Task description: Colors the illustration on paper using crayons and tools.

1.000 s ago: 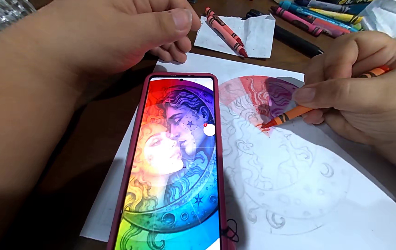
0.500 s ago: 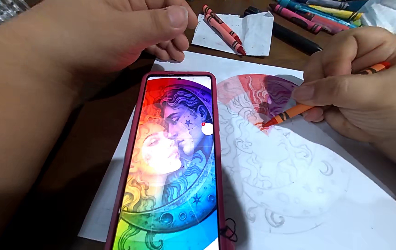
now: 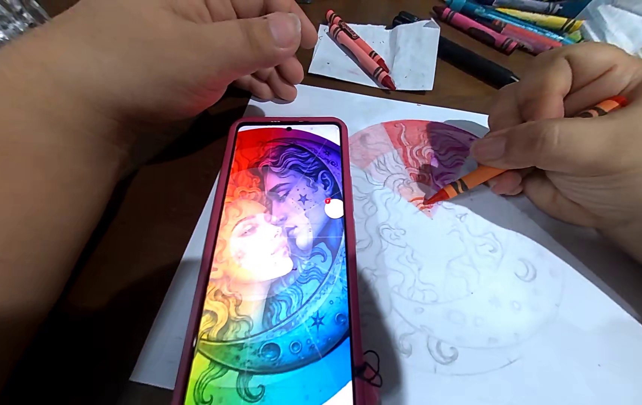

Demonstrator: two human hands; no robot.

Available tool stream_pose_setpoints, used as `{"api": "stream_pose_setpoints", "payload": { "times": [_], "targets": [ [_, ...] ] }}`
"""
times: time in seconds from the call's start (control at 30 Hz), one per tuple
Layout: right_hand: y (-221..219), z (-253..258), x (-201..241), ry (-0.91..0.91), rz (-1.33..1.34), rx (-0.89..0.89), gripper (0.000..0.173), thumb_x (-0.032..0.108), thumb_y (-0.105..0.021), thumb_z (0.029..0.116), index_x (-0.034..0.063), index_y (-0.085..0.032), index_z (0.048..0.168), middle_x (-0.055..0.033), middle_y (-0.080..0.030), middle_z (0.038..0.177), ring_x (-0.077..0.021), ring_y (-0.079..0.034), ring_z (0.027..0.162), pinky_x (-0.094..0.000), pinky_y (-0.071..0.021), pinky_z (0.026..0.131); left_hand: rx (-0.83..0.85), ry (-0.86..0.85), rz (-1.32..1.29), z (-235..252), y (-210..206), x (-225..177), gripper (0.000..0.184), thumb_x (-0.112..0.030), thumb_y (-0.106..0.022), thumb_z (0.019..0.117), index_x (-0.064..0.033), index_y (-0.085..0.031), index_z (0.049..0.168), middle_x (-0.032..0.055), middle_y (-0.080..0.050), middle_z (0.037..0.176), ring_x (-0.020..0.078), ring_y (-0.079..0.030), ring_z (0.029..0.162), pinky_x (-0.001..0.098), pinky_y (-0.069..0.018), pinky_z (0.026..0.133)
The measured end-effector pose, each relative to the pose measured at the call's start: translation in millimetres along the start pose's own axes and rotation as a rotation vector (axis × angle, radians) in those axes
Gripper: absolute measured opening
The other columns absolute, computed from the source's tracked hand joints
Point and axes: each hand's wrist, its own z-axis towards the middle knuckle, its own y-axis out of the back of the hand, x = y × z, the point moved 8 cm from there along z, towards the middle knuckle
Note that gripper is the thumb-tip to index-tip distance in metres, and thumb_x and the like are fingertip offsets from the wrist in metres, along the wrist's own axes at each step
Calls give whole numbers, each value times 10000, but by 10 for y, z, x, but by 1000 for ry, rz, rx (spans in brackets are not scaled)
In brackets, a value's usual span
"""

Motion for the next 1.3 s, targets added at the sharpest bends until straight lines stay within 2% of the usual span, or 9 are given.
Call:
{"api": "stream_pose_setpoints", "payload": {
  "times": [0.2,0.43,0.53,0.6,0.7,0.8,0.9,1.1,1.3],
  "targets": [
    [-1,-2,-7,-15,3,-15,339,-54,-709,806,210,-506,746,102,-598,639,6,-595,501,-159,-560,459,7,2,1,0,-1,0,244,-282,-452,1061,-173,-649,1157,-158,-714,945,-4,-702,890,195,-595,839],
    [174,14,-97,-91,352,-190,275,51,-405,1035,184,-500,814,48,-585,652,17,-549,525,-95,-464,483,11,16,41,-20,-11,-55,278,-306,-444,1059,-161,-655,1166,-127,-708,957,20,-702,910,226,-601,845],
    [223,17,-93,-100,428,-228,269,94,-323,1084,185,-506,908,43,-630,733,8,-599,574,-106,-514,515,1,8,53,-33,-3,-94,249,-289,-472,1046,-155,-654,1151,-111,-699,974,34,-696,928,241,-601,849],
    [214,20,-64,-49,416,-144,261,118,-307,1105,193,-523,980,45,-692,843,-1,-650,680,-123,-551,613,-24,4,58,-35,12,-134,217,-252,-484,1042,-143,-648,1133,-115,-690,970,26,-692,922,238,-600,852],
    [169,23,-52,15,358,3,281,119,-397,1077,219,-620,938,59,-705,931,1,-659,799,-133,-557,711,-74,-43,92,-29,82,-186,229,-259,-487,1037,-137,-660,1124,-127,-684,976,0,-681,910,220,-592,841],
    [104,19,-50,28,310,67,245,63,-495,1013,221,-620,873,49,-718,935,5,-673,781,-122,-562,667,-141,-53,113,-38,151,-231,203,-249,-489,1031,-156,-656,1097,-158,-655,926,-38,-654,854,178,-572,779],
    [53,2,-54,81,264,139,126,105,-659,963,226,-664,925,44,-705,936,-20,-677,773,-144,-582,661,-176,-79,130,-36,186,-251,171,-246,-513,1029,-158,-652,1074,-160,-638,893,-54,-622,801,154,-541,727],
    [-12,-41,-46,138,163,196,111,96,-683,957,176,-608,936,26,-665,885,-38,-662,675,-172,-601,580,-199,-69,218,-33,209,-241,172,-293,-543,1020,-172,-664,1030,-140,-617,920,-74,-569,803,130,-471,710],
    [-51,-42,29,197,35,113,209,107,-776,846,248,-627,883,108,-645,786,4,-630,619,-147,-572,526,-180,-90,266,-33,189,-258,210,-325,-535,1016,-196,-685,946,-118,-582,976,-72,-545,857,122,-445,737]
  ]
}}
